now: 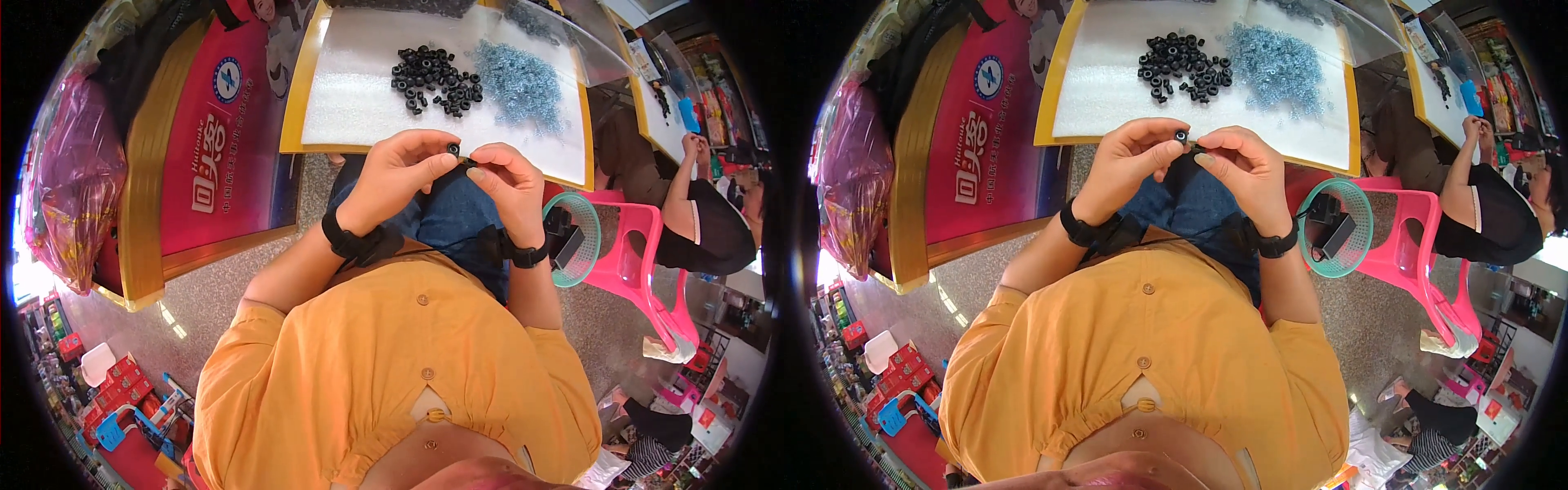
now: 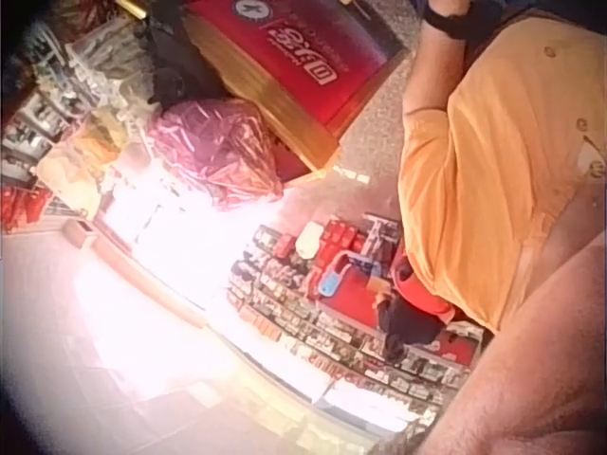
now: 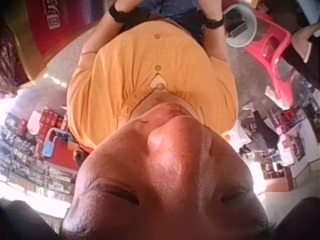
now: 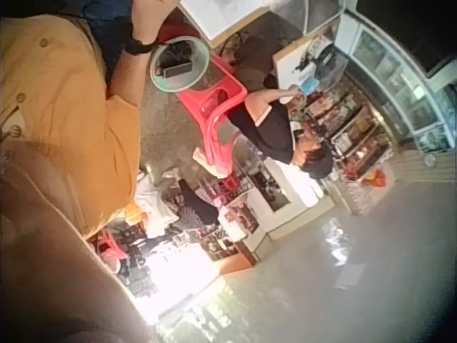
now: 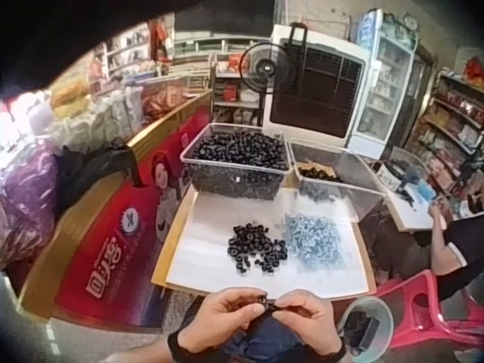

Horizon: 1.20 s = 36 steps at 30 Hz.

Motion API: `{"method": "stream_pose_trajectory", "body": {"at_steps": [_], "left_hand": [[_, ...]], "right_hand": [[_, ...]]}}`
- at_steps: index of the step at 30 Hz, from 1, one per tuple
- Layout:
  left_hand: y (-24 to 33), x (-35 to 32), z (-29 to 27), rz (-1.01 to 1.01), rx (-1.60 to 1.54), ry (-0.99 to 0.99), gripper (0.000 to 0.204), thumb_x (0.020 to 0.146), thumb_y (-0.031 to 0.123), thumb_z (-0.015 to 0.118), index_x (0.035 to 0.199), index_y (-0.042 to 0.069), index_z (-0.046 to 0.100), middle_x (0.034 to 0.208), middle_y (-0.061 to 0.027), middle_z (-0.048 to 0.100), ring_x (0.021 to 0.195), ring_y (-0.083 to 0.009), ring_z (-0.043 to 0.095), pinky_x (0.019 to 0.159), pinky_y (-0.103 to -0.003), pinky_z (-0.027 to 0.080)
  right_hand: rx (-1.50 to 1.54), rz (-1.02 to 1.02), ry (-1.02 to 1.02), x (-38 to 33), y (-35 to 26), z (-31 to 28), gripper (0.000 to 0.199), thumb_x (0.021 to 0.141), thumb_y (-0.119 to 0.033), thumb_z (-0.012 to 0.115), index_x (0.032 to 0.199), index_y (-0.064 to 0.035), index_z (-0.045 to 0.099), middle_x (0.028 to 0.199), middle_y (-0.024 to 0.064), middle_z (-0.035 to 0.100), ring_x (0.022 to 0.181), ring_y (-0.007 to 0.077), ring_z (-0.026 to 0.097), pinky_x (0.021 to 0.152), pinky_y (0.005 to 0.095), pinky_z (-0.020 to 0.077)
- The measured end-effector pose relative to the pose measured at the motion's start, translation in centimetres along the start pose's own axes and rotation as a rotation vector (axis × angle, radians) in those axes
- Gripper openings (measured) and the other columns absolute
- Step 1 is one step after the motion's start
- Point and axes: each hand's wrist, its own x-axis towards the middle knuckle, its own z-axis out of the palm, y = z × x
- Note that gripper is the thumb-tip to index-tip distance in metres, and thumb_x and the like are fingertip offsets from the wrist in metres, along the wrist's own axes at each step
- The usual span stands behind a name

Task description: The person assembles small components by inserting pins into black plastic pieces by hand.

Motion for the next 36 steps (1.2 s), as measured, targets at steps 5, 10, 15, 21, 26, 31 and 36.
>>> {"method": "stream_pose_trajectory", "body": {"at_steps": [5, 10, 15, 21, 26, 31, 36], "left_hand": [[-0.5, 0.0, 0.3, -0.07, -0.091, 0.017, 0.03, 0.093, 0.013, 0.068, 0.12, 0.0, 0.062, 0.087, 0.0001, 0.064, 0.069, -0.0058, 0.057, 0.056, -0.021, 0.047], [-0.6, 0.1, 0.3, -0.07, -0.111, -0.005, 0.033, 0.092, 0.013, 0.07, 0.12, -0.002, 0.06, 0.093, -0.0047, 0.066, 0.068, -0.0071, 0.058, 0.054, -0.022, 0.047], [-0.5, 0.2, 0.4, -0.085, -0.136, 0.041, 0.032, 0.091, 0.011, 0.07, 0.119, -0.002, 0.06, 0.093, -0.0047, 0.067, 0.065, -0.0075, 0.058, 0.053, -0.021, 0.047], [-0.8, 0.3, 0.1, -0.108, -0.196, 0.05, 0.03, 0.091, 0.01, 0.068, 0.118, -0.002, 0.061, 0.091, -0.0044, 0.066, 0.063, -0.0077, 0.057, 0.053, -0.022, 0.046], [-0.7, 0.4, 0.2, -0.109, -0.193, 0.042, 0.03, 0.091, 0.01, 0.068, 0.118, -0.003, 0.061, 0.09, -0.0039, 0.066, 0.062, -0.0074, 0.057, 0.053, -0.022, 0.046], [-0.9, 0.4, 0.1, -0.137, -0.219, 0.041, 0.029, 0.093, 0.012, 0.067, 0.119, -0.001, 0.062, 0.089, -0.0022, 0.066, 0.063, -0.0067, 0.055, 0.053, -0.022, 0.046], [-1.0, 0.4, 0.1, -0.136, -0.201, 0.035, 0.029, 0.093, 0.012, 0.068, 0.118, 0.0, 0.063, 0.089, -0.0023, 0.066, 0.064, -0.007, 0.056, 0.053, -0.022, 0.047]], "right_hand": [[-0.08, -0.039, -0.029, 0.0, 0.6, 0.1, 0.024, 0.081, 0.008, 0.073, 0.103, -0.0014, 0.071, 0.103, 0.0056, 0.063, 0.097, 0.0141, 0.061, 0.084, 0.0257, 0.0495], [-0.107, -0.025, -0.011, -0.1, 1.0, 0.0, 0.024, 0.081, 0.007, 0.073, 0.103, -0.0025, 0.072, 0.103, 0.0055, 0.062, 0.096, 0.0139, 0.06, 0.082, 0.0255, 0.0491], [0.017, -0.006, -0.03, 0.1, 1.1, 0.4, 0.027, 0.082, 0.007, 0.072, 0.108, -0.0008, 0.069, 0.106, 0.0055, 0.062, 0.097, 0.0135, 0.06, 0.084, 0.0257, 0.0492], [0.103, 0.029, 0.021, 0.1, 1.2, 0.9, 0.027, 0.083, 0.005, 0.072, 0.108, 0.0, 0.069, 0.107, 0.0061, 0.063, 0.098, 0.014, 0.061, 0.087, 0.0262, 0.0486], [-0.025, -0.044, 0.011, 0.1, 1.6, 0.7, 0.023, 0.083, 0.005, 0.072, 0.106, 0.0003, 0.07, 0.105, 0.0067, 0.063, 0.098, 0.0148, 0.061, 0.086, 0.026, 0.0484], [-0.014, -0.033, 0.03, -0.1, 1.7, 0.8, 0.022, 0.083, 0.005, 0.072, 0.105, 0.0002, 0.07, 0.104, 0.0067, 0.063, 0.097, 0.0149, 0.06, 0.085, 0.0256, 0.0483], [-0.05, -0.034, 0.044, -0.2, 1.7, 0.7, 0.023, 0.082, 0.006, 0.073, 0.105, 0.0003, 0.071, 0.103, 0.0065, 0.063, 0.096, 0.0147, 0.06, 0.083, 0.0254, 0.0485]]}}
